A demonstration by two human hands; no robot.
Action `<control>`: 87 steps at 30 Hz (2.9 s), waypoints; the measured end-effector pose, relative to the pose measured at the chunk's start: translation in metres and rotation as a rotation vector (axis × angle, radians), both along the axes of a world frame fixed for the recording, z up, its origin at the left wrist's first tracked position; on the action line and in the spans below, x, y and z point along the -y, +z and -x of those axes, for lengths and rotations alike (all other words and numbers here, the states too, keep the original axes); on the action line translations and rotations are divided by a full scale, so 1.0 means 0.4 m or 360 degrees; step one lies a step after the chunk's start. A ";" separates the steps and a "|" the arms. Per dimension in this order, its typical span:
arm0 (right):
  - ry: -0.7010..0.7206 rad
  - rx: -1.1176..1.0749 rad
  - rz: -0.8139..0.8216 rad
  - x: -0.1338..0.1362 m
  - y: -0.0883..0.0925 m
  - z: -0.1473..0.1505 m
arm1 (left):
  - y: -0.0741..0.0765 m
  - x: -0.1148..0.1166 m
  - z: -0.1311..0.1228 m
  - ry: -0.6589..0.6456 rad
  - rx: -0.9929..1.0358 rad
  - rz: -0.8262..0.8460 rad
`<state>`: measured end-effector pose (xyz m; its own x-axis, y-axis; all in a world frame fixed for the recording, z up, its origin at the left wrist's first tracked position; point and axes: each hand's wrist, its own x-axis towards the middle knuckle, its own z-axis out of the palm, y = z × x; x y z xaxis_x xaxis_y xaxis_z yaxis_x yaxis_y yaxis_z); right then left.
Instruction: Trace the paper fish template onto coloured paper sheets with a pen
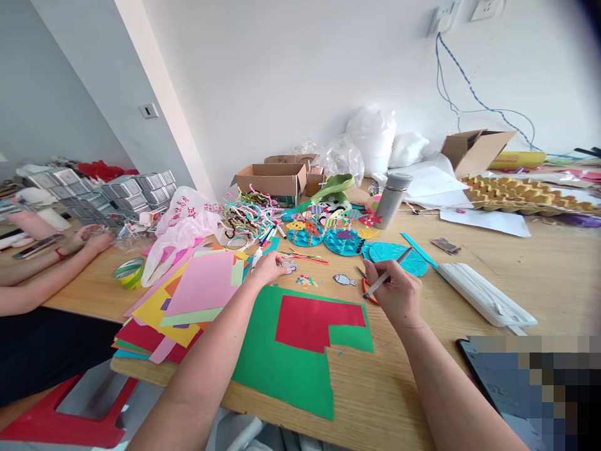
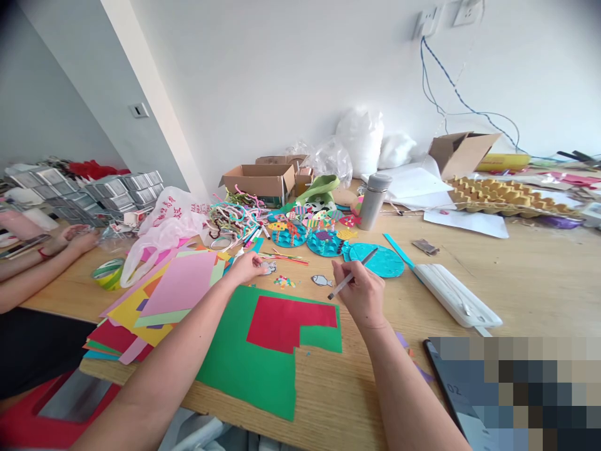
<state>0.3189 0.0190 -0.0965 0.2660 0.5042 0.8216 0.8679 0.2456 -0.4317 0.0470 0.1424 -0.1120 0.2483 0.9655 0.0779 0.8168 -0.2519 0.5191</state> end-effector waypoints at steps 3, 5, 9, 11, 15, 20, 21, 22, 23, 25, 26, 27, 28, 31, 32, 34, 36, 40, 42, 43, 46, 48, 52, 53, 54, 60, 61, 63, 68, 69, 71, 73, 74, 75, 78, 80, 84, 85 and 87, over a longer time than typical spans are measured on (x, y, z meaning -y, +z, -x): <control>0.0235 -0.0267 0.0179 -0.002 0.000 0.012 | 0.025 0.038 -0.018 -0.0054 0.0134 -0.0070; 0.0483 -0.0510 0.0366 -0.002 0.003 0.028 | 0.044 0.080 -0.043 -0.0132 0.0221 -0.0135; 0.0942 -0.0875 0.0667 0.000 0.011 0.068 | 0.072 0.182 -0.098 -0.0320 0.0329 -0.0304; 0.1108 -0.1010 0.0757 -0.001 0.009 0.082 | 0.076 0.223 -0.117 -0.0418 0.0338 -0.0420; 0.1232 -0.1153 0.0835 -0.004 -0.003 0.093 | 0.063 0.261 -0.133 -0.0563 0.0248 -0.0746; 0.1197 -0.1092 0.0778 -0.007 -0.010 0.095 | 0.027 0.259 -0.137 -0.0472 0.0522 -0.0659; 0.1192 -0.1067 0.0777 -0.006 -0.010 0.096 | 0.020 0.257 -0.138 -0.0455 0.0598 -0.0595; 0.1192 -0.1045 0.0786 -0.006 -0.009 0.097 | 0.014 0.255 -0.139 -0.0444 0.0664 -0.0537; 0.1197 -0.1029 0.0800 -0.005 -0.008 0.098 | 0.009 0.253 -0.140 -0.0435 0.0722 -0.0492; 0.1211 -0.1023 0.0822 -0.004 -0.007 0.100 | 0.001 0.250 -0.141 -0.0424 0.0821 -0.0431; 0.1219 -0.1029 0.0831 -0.003 -0.007 0.101 | -0.002 0.249 -0.142 -0.0422 0.0871 -0.0399; 0.1229 -0.1036 0.0838 -0.002 -0.008 0.102 | -0.004 0.248 -0.142 -0.0424 0.0923 -0.0358; 0.1239 -0.1043 0.0843 -0.002 -0.009 0.102 | -0.007 0.247 -0.141 -0.0426 0.0974 -0.0311; 0.1263 -0.1032 0.0850 0.000 -0.013 0.103 | -0.017 0.243 -0.140 -0.0420 0.1101 -0.0148; 0.1264 -0.1026 0.0846 0.000 -0.014 0.104 | -0.019 0.241 -0.139 -0.0413 0.1165 -0.0075; 0.1251 -0.1025 0.0819 0.002 -0.014 0.107 | -0.021 0.240 -0.137 -0.0378 0.1375 0.0109; 0.1222 -0.1037 0.0775 0.003 -0.014 0.111 | -0.019 0.241 -0.136 -0.0320 0.1624 0.0327; 0.1167 -0.1039 0.0710 0.004 -0.015 0.123 | -0.008 0.250 -0.136 -0.0276 0.1847 0.0679; 0.1161 -0.1038 0.0708 0.004 -0.020 0.127 | -0.005 0.252 -0.139 -0.0276 0.1874 0.0717; 0.1167 -0.1040 0.0714 0.004 -0.022 0.129 | -0.006 0.252 -0.140 -0.0274 0.1877 0.0703; 0.1195 -0.1062 0.0743 0.003 -0.028 0.130 | -0.010 0.248 -0.142 -0.0263 0.1851 0.0646; 0.1201 -0.1075 0.0776 0.003 -0.028 0.130 | -0.015 0.244 -0.141 -0.0261 0.1814 0.0613; 0.1240 -0.1074 0.0831 0.001 -0.023 0.126 | -0.025 0.240 -0.141 -0.0292 0.1737 0.0563; 0.1253 -0.1073 0.0834 0.001 -0.022 0.125 | -0.026 0.240 -0.141 -0.0300 0.1729 0.0570; 0.1255 -0.1075 0.0830 0.000 -0.021 0.124 | -0.027 0.240 -0.141 -0.0304 0.1725 0.0582; 0.1192 -0.1116 0.0808 -0.005 -0.019 0.113 | -0.022 0.236 -0.135 -0.0213 0.1715 0.0463; 0.1202 -0.1122 0.0823 -0.005 -0.019 0.112 | -0.021 0.235 -0.134 -0.0202 0.1717 0.0439; 0.1224 -0.1134 0.0852 -0.005 -0.018 0.111 | -0.021 0.231 -0.132 -0.0197 0.1715 0.0416; 0.1134 -0.1206 0.0788 -0.007 -0.012 0.102 | -0.028 0.220 -0.129 -0.0189 0.1675 0.0392; 0.1063 -0.1241 0.0698 -0.008 -0.010 0.096 | -0.029 0.218 -0.127 -0.0188 0.1658 0.0393; 0.0889 -0.1307 0.0487 -0.009 -0.004 0.081 | -0.033 0.216 -0.125 -0.0202 0.1609 0.0412; 0.0728 -0.1342 0.0330 -0.010 0.002 0.065 | -0.036 0.217 -0.124 -0.0236 0.1538 0.0443; 0.0661 -0.1341 0.0285 -0.010 0.004 0.058 | -0.037 0.220 -0.125 -0.0258 0.1497 0.0458; 0.0610 -0.1331 0.0252 -0.010 0.006 0.052 | -0.038 0.223 -0.127 -0.0282 0.1454 0.0469; 0.0555 -0.1289 0.0206 -0.012 0.005 0.046 | -0.040 0.236 -0.135 -0.0345 0.1324 0.0484; 0.0576 -0.1273 0.0201 -0.012 0.001 0.048 | -0.039 0.244 -0.140 -0.0364 0.1247 0.0482; 0.0600 -0.1207 0.0226 -0.012 -0.009 0.053 | -0.030 0.240 -0.136 -0.0333 0.1102 0.0445; 0.0595 -0.1192 0.0237 -0.012 -0.011 0.054 | -0.027 0.232 -0.129 -0.0308 0.1060 0.0424; 0.0579 -0.1167 0.0262 -0.011 -0.015 0.055 | -0.021 0.208 -0.106 -0.0224 0.0963 0.0364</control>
<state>0.2967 0.0235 -0.1023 0.5024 0.7603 0.4118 0.2314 0.3407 -0.9113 0.0892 0.0594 -0.1204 0.3500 0.9359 0.0402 0.3318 -0.1640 0.9290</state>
